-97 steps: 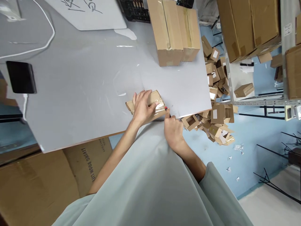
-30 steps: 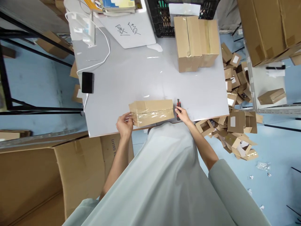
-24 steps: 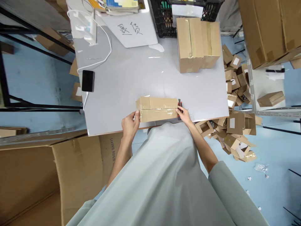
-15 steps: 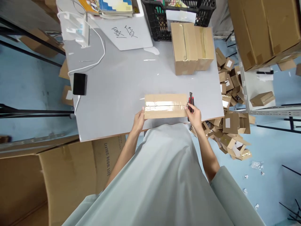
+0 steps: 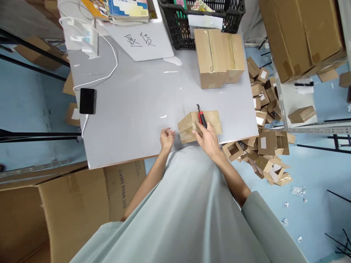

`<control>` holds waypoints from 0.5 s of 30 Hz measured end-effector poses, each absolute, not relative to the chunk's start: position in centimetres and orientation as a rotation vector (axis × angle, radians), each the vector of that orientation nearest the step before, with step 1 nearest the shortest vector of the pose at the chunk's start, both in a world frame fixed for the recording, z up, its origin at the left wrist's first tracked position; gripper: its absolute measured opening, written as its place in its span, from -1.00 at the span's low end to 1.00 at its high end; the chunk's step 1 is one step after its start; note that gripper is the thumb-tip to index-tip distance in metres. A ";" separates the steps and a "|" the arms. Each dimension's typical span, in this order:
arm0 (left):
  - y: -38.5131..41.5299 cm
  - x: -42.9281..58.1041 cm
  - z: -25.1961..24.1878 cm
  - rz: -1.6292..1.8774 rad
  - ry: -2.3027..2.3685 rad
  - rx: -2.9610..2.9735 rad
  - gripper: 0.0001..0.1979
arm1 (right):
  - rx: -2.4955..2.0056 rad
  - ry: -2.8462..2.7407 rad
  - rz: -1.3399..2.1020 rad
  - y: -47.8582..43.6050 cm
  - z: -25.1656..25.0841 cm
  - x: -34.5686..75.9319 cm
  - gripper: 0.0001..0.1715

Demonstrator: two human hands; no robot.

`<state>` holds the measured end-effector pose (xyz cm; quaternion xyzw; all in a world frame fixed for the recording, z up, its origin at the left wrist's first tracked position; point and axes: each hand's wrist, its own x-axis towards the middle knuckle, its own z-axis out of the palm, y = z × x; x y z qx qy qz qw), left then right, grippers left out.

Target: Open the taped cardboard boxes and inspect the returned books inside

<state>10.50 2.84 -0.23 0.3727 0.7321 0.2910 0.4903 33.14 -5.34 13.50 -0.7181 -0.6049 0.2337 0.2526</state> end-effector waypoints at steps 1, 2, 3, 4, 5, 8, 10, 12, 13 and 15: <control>2.9 9.7 0.3 0.756 1.805 0.906 -0.76 | -1.944 -1.638 0.685 -5.4 13.3 32.8 -0.41; 2.9 8.9 1.0 0.809 1.815 0.913 -0.76 | -1.933 -1.633 0.739 -5.5 13.1 32.4 -0.39; 2.9 8.3 1.7 0.862 1.811 0.927 -0.76 | -1.914 -1.633 0.796 -5.5 12.9 32.1 -0.37; 2.8 7.8 2.4 0.912 1.795 0.945 -0.76 | -1.888 -1.642 0.850 -5.6 12.7 31.7 -0.34; 2.8 7.4 3.2 0.952 1.773 0.965 -0.76 | -1.858 -1.659 0.894 -5.6 12.4 31.4 -0.31; 2.8 7.2 5.3 1.002 1.704 0.999 -0.74 | -1.794 -1.743 0.952 -5.6 11.9 30.9 -0.14; 2.8 7.3 6.5 1.012 1.636 0.996 -0.71 | -1.784 -1.802 0.956 -5.5 11.8 30.9 -0.03; 2.8 7.5 7.4 1.019 1.563 1.003 -0.66 | -1.778 -1.856 0.960 -5.5 11.9 31.1 0.06; 2.8 7.5 7.7 1.018 1.540 1.020 -0.62 | -1.775 -1.888 0.954 -5.5 12.0 31.1 0.10; 2.9 7.6 8.0 0.984 1.513 1.062 -0.49 | -1.772 -1.962 0.924 -5.7 12.2 31.1 0.13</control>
